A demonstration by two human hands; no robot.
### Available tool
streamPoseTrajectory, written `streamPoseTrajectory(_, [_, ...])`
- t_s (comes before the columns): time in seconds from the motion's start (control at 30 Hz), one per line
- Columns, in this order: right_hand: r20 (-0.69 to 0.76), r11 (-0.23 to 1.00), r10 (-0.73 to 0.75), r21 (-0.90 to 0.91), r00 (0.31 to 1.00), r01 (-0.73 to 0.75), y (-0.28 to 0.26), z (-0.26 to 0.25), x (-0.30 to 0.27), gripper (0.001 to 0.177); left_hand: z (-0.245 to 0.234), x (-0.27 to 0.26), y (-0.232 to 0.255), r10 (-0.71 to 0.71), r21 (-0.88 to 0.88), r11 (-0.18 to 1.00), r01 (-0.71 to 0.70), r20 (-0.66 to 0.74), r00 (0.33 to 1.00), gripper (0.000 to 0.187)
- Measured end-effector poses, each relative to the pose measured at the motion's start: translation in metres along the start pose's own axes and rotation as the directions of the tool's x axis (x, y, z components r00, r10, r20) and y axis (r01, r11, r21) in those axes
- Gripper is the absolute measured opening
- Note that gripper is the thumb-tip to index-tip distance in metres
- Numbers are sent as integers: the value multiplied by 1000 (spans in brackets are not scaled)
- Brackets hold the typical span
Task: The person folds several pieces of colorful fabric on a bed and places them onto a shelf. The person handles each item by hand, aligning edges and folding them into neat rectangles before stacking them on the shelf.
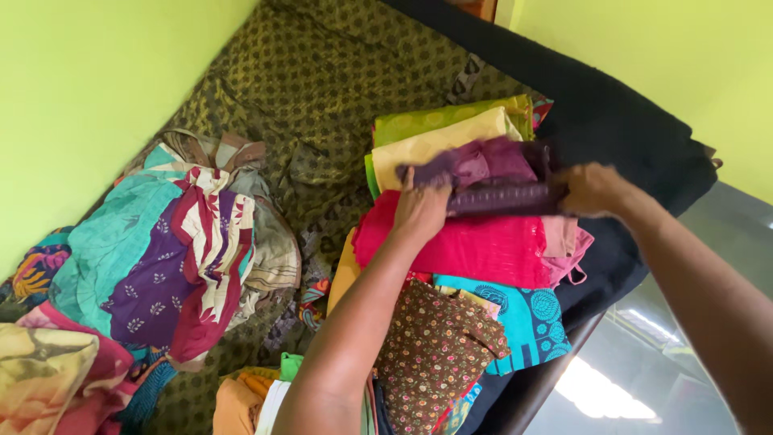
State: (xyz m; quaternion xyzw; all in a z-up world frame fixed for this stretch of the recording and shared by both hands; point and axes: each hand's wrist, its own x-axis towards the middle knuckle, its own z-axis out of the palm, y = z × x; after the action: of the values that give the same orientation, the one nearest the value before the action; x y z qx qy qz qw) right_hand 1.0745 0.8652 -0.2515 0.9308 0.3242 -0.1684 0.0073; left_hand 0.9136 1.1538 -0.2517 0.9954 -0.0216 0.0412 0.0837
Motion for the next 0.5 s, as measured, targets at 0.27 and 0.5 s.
streamPoseTrajectory(0.27, [248, 972, -236, 81, 940, 222, -7, 63, -47, 28, 36, -102, -17, 55, 40, 997, -73, 339, 939, 31])
streamPoseTrajectory(0.5, [268, 991, -126, 70, 955, 111, -37, -14, -82, 26, -34, -119, -25, -101, -29, 993, 113, 269, 958, 34])
